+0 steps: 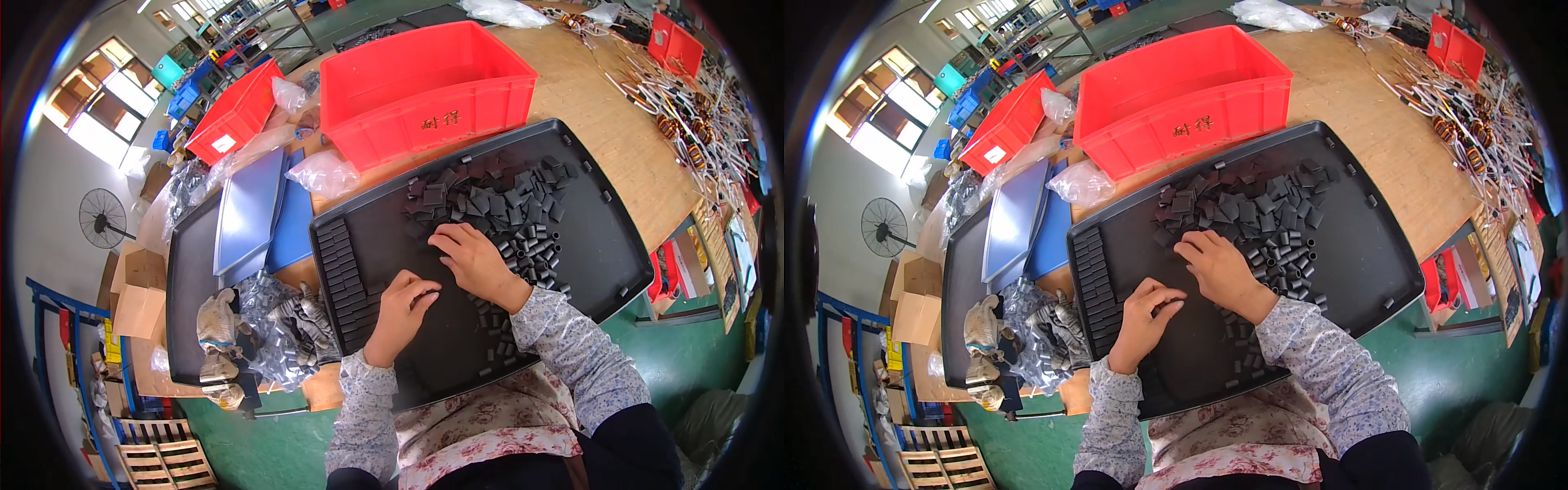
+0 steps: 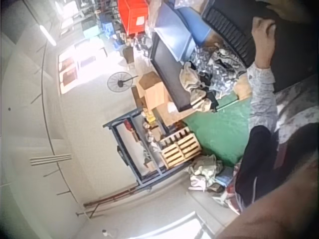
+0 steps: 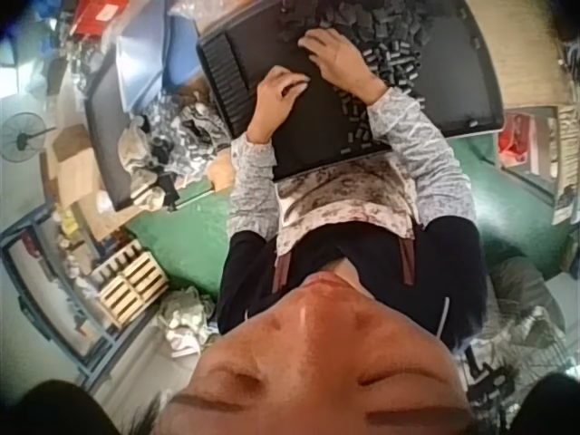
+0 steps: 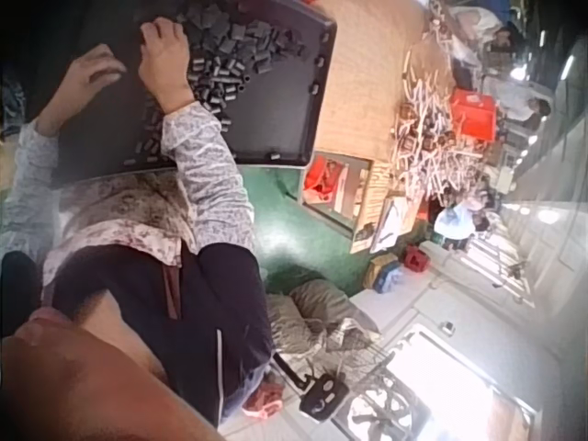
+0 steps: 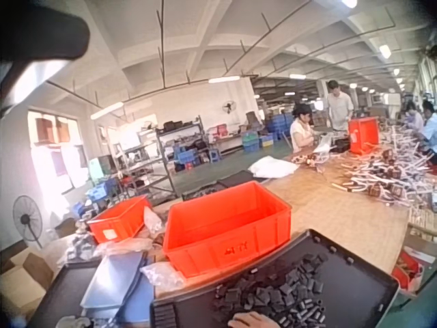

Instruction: The person sits at a workbench and repeatedly picks up small black plastic components from a tray. They insert a smaller cylindrical piece into a larger housing piece and place the assembled unit into a row on the tray. The process is repetitive and involves handling small parts by hand.

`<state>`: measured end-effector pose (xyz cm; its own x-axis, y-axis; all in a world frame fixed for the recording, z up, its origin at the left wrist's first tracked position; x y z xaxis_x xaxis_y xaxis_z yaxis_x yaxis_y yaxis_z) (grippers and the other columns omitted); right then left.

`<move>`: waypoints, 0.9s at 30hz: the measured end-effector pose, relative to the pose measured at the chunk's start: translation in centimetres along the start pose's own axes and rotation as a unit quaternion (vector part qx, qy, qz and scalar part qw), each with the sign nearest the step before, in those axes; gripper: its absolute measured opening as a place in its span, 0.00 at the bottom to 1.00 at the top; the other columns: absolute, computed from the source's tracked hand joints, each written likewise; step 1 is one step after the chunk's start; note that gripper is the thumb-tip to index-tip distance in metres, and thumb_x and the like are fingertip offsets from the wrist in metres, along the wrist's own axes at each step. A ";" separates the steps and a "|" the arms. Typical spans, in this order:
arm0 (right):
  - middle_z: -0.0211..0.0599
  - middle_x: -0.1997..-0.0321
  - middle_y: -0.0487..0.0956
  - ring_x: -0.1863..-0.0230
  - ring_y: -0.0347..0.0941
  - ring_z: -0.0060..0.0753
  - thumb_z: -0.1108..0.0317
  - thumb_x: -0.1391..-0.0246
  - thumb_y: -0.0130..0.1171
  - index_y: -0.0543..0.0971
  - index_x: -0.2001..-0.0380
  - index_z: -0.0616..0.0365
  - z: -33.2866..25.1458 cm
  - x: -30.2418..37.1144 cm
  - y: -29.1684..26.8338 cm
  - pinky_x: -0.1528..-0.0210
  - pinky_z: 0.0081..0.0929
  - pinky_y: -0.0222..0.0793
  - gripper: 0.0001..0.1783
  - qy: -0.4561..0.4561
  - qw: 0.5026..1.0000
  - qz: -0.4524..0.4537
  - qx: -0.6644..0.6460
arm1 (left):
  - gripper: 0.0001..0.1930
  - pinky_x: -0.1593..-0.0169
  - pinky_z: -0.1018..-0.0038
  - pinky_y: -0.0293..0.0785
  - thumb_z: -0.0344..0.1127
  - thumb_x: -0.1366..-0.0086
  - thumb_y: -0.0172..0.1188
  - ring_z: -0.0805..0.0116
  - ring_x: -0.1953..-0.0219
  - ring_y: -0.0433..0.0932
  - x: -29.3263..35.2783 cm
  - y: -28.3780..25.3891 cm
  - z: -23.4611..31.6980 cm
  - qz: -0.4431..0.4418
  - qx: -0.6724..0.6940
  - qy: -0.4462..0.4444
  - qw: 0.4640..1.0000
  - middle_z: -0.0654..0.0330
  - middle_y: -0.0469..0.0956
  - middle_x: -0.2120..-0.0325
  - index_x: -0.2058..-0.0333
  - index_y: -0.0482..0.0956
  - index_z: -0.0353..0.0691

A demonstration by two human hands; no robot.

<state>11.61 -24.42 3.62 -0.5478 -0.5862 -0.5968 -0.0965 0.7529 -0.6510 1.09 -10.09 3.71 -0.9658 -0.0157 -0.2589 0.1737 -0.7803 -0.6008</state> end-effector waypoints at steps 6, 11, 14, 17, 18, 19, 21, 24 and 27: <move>0.36 0.56 0.75 0.53 0.72 0.43 0.79 0.57 0.63 0.76 0.59 0.57 1.0 1.0 1.0 0.52 0.39 0.70 0.18 -0.018 0.997 -0.079 0.008 | 0.07 0.68 0.80 0.72 0.22 0.38 0.64 0.77 0.72 0.75 0.1 -0.9 -0.9 0.004 0.149 -0.097 0.984 0.61 0.78 0.69 0.62 0.78 0.34; 0.36 0.63 0.75 0.55 0.72 0.44 0.80 0.59 0.63 0.76 0.64 0.56 0.5 0.7 0.1 0.54 0.39 0.71 0.15 0.047 0.995 -0.083 0.022 | 0.06 0.57 0.76 0.80 0.19 0.33 0.56 0.74 0.64 0.79 0.0 -1.2 -1.0 0.047 0.385 -0.133 0.912 0.56 0.78 0.62 0.68 0.69 0.35; 0.34 0.65 0.76 0.58 0.74 0.40 0.79 0.55 0.65 0.76 0.64 0.57 0.4 0.6 -0.1 0.56 0.35 0.72 0.13 0.070 0.993 -0.071 -0.067 | 0.06 0.55 0.75 0.80 0.19 0.33 0.57 0.73 0.64 0.79 0.3 -1.1 -1.7 0.004 0.393 -0.100 0.914 0.55 0.79 0.61 0.65 0.69 0.35; 0.30 0.65 0.78 0.61 0.76 0.29 0.75 0.48 0.66 0.76 0.63 0.58 0.2 0.5 0.3 0.56 0.29 0.72 0.10 0.201 0.896 -0.083 -0.386 | 0.07 0.54 0.75 0.79 0.19 0.36 0.61 0.73 0.63 0.79 0.3 -0.7 -1.4 0.027 0.374 -0.116 0.920 0.56 0.80 0.60 0.63 0.73 0.34; 0.29 0.65 0.79 0.62 0.76 0.25 0.74 0.45 0.66 0.76 0.62 0.58 0.0 0.6 0.7 0.56 0.26 0.73 0.10 0.259 0.816 -0.090 -0.509 | 0.07 0.54 0.75 0.79 0.20 0.37 0.62 0.73 0.62 0.80 0.2 -0.6 -1.2 0.026 0.360 -0.120 0.925 0.56 0.80 0.60 0.62 0.74 0.34; 0.28 0.64 0.79 0.62 0.76 0.22 0.73 0.44 0.65 0.76 0.62 0.59 -0.3 0.5 0.5 0.56 0.24 0.72 0.09 0.271 0.789 -0.099 -0.542 | 0.08 0.54 0.75 0.79 0.20 0.38 0.64 0.73 0.62 0.80 0.0 -0.6 -1.0 0.025 0.346 -0.124 0.930 0.56 0.80 0.60 0.61 0.76 0.33; 0.27 0.63 0.79 0.61 0.75 0.16 0.72 0.40 0.64 0.76 0.62 0.60 -0.9 0.1 -0.1 0.55 0.20 0.72 0.07 0.295 0.732 -0.116 -0.603 | 0.09 0.55 0.76 0.79 0.21 0.39 0.66 0.74 0.62 0.80 0.0 -0.5 -1.1 0.015 0.331 -0.134 0.934 0.58 0.81 0.62 0.60 0.78 0.32; 0.28 0.63 0.80 0.60 0.76 0.17 0.76 0.40 0.62 0.77 0.63 0.61 -1.2 0.4 0.4 0.55 0.21 0.73 0.05 0.296 0.710 -0.131 -0.625 | 0.10 0.56 0.77 0.80 0.21 0.40 0.67 0.74 0.64 0.80 0.5 -0.4 -2.1 -0.013 0.332 -0.151 0.931 0.59 0.82 0.65 0.59 0.80 0.31; 0.28 0.64 0.79 0.61 0.76 0.18 0.78 0.40 0.61 0.77 0.64 0.61 -0.8 0.5 0.6 0.56 0.21 0.73 0.03 0.257 0.795 -0.097 -0.541 | 0.10 0.57 0.77 0.80 0.21 0.39 0.66 0.73 0.62 0.81 0.7 -0.5 -2.6 -0.035 0.333 -0.166 0.927 0.58 0.83 0.65 0.59 0.80 0.31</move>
Point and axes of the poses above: each hand's wrist, its own x-axis away from the middle knuckle, its own y-axis out of the palm, z = x × y, the point moved 3 cm from there along -x, towards the middle knuckle
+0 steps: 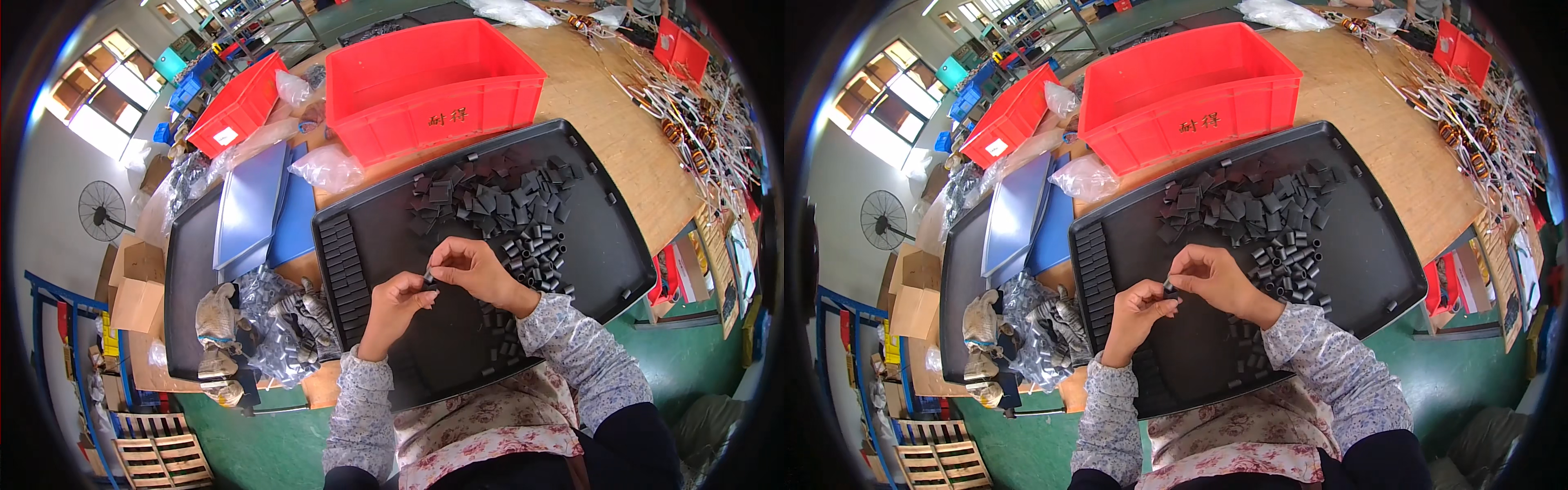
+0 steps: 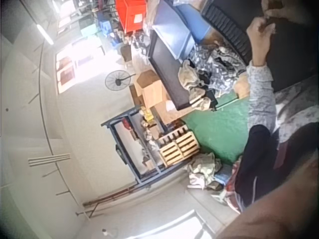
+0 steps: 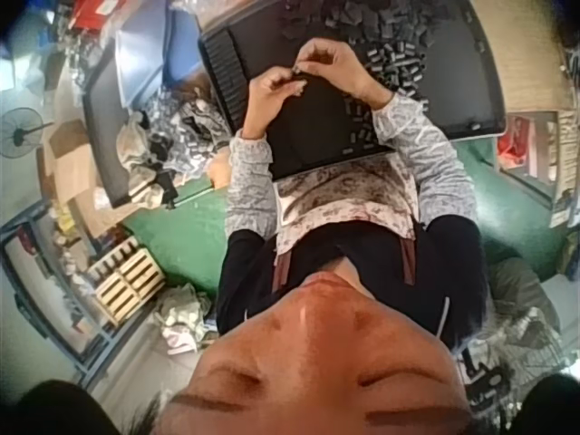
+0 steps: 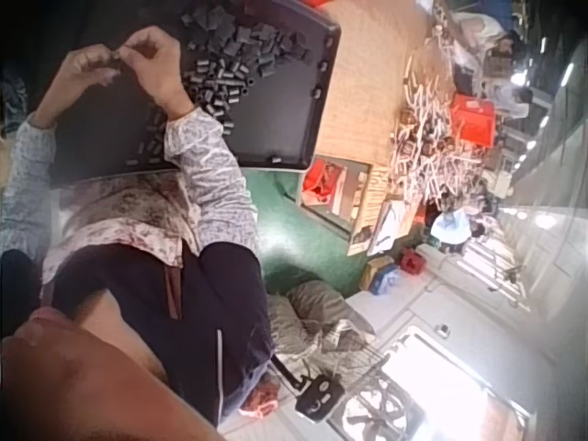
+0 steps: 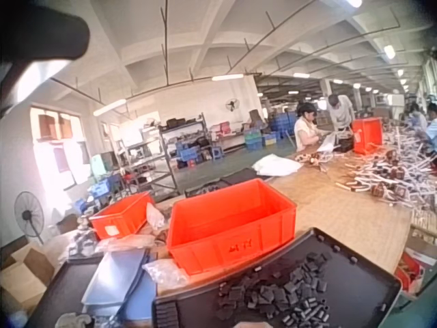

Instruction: The person sits at a workbench and repeatedly picks up small black plastic components from a tray. They insert a smaller cylindrical piece into a larger housing piece and place the assembled unit into a row on the tray. The process is repetitive and involves handling small parts by hand.

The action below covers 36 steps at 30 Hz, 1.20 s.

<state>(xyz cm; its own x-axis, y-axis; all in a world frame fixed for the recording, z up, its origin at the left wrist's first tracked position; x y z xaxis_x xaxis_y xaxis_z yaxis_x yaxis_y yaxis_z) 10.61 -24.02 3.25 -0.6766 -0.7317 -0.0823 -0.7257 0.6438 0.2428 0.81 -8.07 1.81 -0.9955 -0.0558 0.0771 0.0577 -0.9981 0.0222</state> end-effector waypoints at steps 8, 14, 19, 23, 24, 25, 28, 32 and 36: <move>0.32 0.67 0.78 0.64 0.77 0.22 0.83 0.47 0.62 0.76 0.65 0.61 -1.3 0.1 -0.2 0.60 0.24 0.73 0.09 -0.077 0.982 -0.023 0.173 | 0.13 0.56 0.78 0.79 0.22 0.38 0.66 0.74 0.62 0.81 0.0 0.3 0.6 0.020 0.002 0.030 0.999 0.57 0.83 0.62 0.54 0.80 0.30; 0.38 0.64 0.77 0.61 0.76 0.40 0.85 0.54 0.63 0.76 0.66 0.60 -2.3 0.3 -0.4 0.61 0.32 0.72 0.13 -0.181 0.927 -0.059 0.323 | 0.13 0.56 0.78 0.79 0.24 0.38 0.66 0.74 0.62 0.81 0.1 0.3 0.3 0.014 -0.077 0.024 0.997 0.59 0.83 0.63 0.54 0.80 0.30; 0.36 0.62 0.78 0.58 0.76 0.44 0.83 0.57 0.65 0.77 0.64 0.58 -2.5 0.4 0.6 0.58 0.34 0.72 0.15 -0.240 0.925 -0.034 0.293 | 0.12 0.57 0.78 0.80 0.24 0.37 0.66 0.73 0.63 0.81 0.1 0.1 0.5 0.029 -0.019 0.010 0.999 0.58 0.82 0.64 0.55 0.80 0.30; 0.34 0.62 0.81 0.57 0.76 0.43 0.82 0.56 0.66 0.79 0.63 0.56 -2.9 0.4 0.5 0.55 0.35 0.73 0.16 -0.259 0.913 -0.021 0.314 | 0.11 0.57 0.77 0.80 0.25 0.37 0.65 0.73 0.64 0.82 0.1 0.1 0.7 0.040 0.000 0.015 0.999 0.58 0.83 0.65 0.55 0.80 0.30; 0.34 0.62 0.81 0.57 0.77 0.43 0.81 0.56 0.67 0.79 0.63 0.56 -2.8 0.4 0.5 0.55 0.36 0.73 0.16 -0.270 0.907 -0.034 0.320 | 0.12 0.58 0.77 0.80 0.25 0.37 0.65 0.73 0.64 0.81 0.1 0.1 0.7 0.031 -0.003 0.018 0.999 0.57 0.83 0.64 0.55 0.80 0.29; 0.33 0.62 0.82 0.57 0.77 0.43 0.81 0.56 0.67 0.80 0.62 0.56 -2.5 0.4 0.6 0.54 0.36 0.73 0.15 -0.271 0.903 -0.034 0.333 | 0.12 0.58 0.77 0.80 0.25 0.36 0.65 0.73 0.64 0.81 0.0 0.1 0.7 0.022 -0.006 0.022 0.999 0.57 0.83 0.64 0.54 0.80 0.29; 0.33 0.61 0.82 0.55 0.77 0.43 0.79 0.54 0.67 0.81 0.59 0.55 -2.2 0.5 0.8 0.51 0.37 0.73 0.16 -0.256 0.906 -0.008 0.338 | 0.12 0.58 0.77 0.79 0.24 0.35 0.64 0.74 0.64 0.81 0.1 -0.1 0.7 0.029 0.019 0.026 0.999 0.57 0.83 0.63 0.54 0.81 0.29; 0.37 0.51 0.80 0.49 0.76 0.44 0.75 0.51 0.67 0.79 0.52 0.54 -2.4 -0.1 0.1 0.47 0.37 0.73 0.20 -0.240 0.899 0.072 0.359 | 0.13 0.58 0.78 0.79 0.21 0.35 0.60 0.75 0.65 0.81 -0.2 -2.2 1.8 0.119 -0.078 0.082 0.986 0.57 0.84 0.63 0.52 0.82 0.33; 0.41 0.42 0.74 0.38 0.68 0.45 0.70 0.49 0.67 0.74 0.45 0.56 0.4 -0.6 -0.5 0.40 0.39 0.67 0.27 -0.214 0.832 0.021 0.511 | 0.15 0.54 0.65 0.74 0.22 0.47 0.66 0.55 0.61 0.76 0.0 -4.2 3.3 0.211 -0.407 0.181 0.870 0.58 0.83 0.68 0.60 0.87 0.41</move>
<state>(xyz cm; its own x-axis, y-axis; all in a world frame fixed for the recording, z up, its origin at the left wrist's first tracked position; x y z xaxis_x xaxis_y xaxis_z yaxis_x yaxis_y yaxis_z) 11.35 -23.83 2.77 -0.5267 -0.6985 -0.4845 -0.2789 0.6804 -0.6777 0.83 -3.79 4.96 -0.8656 -0.2792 -0.4156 0.4980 -0.5670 -0.6562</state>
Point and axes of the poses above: each hand's wrist, its own x-axis away from the middle knuckle, its own y-axis out of the palm, z = x × y, the point moved 3 cm from there along -x, towards the middle knuckle
